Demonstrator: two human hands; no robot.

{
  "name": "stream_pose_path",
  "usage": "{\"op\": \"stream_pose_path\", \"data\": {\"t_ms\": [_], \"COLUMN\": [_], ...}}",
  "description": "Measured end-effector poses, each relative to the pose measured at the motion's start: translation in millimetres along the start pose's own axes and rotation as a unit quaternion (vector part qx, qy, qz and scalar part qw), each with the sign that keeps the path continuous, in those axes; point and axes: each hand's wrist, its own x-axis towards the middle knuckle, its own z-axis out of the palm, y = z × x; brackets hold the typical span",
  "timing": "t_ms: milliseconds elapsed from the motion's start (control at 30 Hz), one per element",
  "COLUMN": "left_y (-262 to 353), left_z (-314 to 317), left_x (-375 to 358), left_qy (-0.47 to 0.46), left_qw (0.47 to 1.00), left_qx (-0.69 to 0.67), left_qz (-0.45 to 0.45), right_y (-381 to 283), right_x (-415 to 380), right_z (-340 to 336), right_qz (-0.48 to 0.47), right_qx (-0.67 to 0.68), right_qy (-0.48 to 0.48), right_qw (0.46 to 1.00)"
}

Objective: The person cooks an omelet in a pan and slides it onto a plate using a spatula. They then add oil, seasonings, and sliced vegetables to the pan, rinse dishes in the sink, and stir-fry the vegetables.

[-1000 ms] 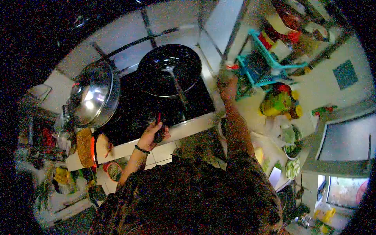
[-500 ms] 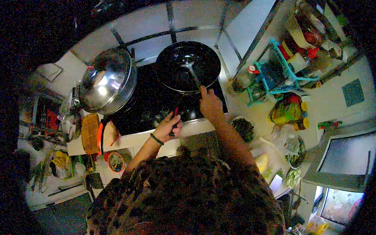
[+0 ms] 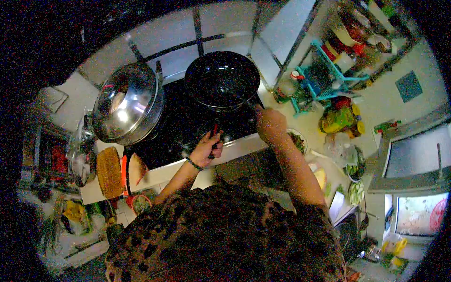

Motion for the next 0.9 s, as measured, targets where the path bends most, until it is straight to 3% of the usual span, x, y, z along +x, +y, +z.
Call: {"op": "stream_pose_path", "data": {"t_ms": [67,167,233,333,467,500,567,600,633,700,767,833,900], "left_y": [-2.6,-0.4,-0.4,-1.1,1.8,1.9,-1.6,-12.3,3.1,10.4,18.3,23.0,28.4], "left_z": [-4.3,-3.2,-2.6,-7.1,-1.6,1.8,-5.6,-28.6,-10.3,-21.6,-12.6,-30.1,-42.7], "left_x": [3.0,2.7,1.7,1.8,-2.2,-4.5,5.8,18.3,1.9,5.6,-3.5,-0.7,3.4], "left_qy": [0.0,0.009,0.015,-0.002,0.036,0.067,0.061,0.026,0.032,0.018,0.095,0.016,0.018], "left_qw": [1.0,1.0,1.0,1.0,0.998,0.995,0.989,0.993,0.992,0.997,0.992,0.993,0.987], "left_qx": [-0.002,0.004,0.014,0.005,0.046,0.067,0.129,0.108,0.125,0.081,0.085,0.12,0.158], "left_qz": [0.002,0.004,-0.001,0.002,0.022,0.03,0.041,0.023,-0.011,-0.002,0.025,0.002,0.004], "right_y": [-10.4,-28.7,-40.2,-46.8,-38.4,-33.3,-33.5,-34.0,-44.3,-46.3,-48.9,-35.1,-15.7], "right_x": [25.6,61.1,64.0,27.6,-19.2,-18.9,-32.2,-27.5,-18.7,-17.2,-41.3,-75.8,-103.2], "right_z": [26.9,56.0,57.8,27.6,2.1,21.9,4.6,14.0,25.4,31.2,6.3,15.9,34.1], "right_qz": [0.021,0.082,0.048,-0.002,0.08,0.072,0.084,0.097,0.114,0.13,0.084,0.069,0.037], "right_qx": [0.042,0.049,0.075,0.103,0.058,0.031,0.127,0.141,0.155,0.196,0.233,0.237,0.24], "right_qy": [0.064,0.073,0.116,0.079,-0.008,0.031,0.085,0.083,0.056,0.014,0.034,0.084,0.129], "right_qw": [0.997,0.993,0.989,0.992,0.995,0.996,0.985,0.982,0.98,0.972,0.968,0.965,0.961]}}
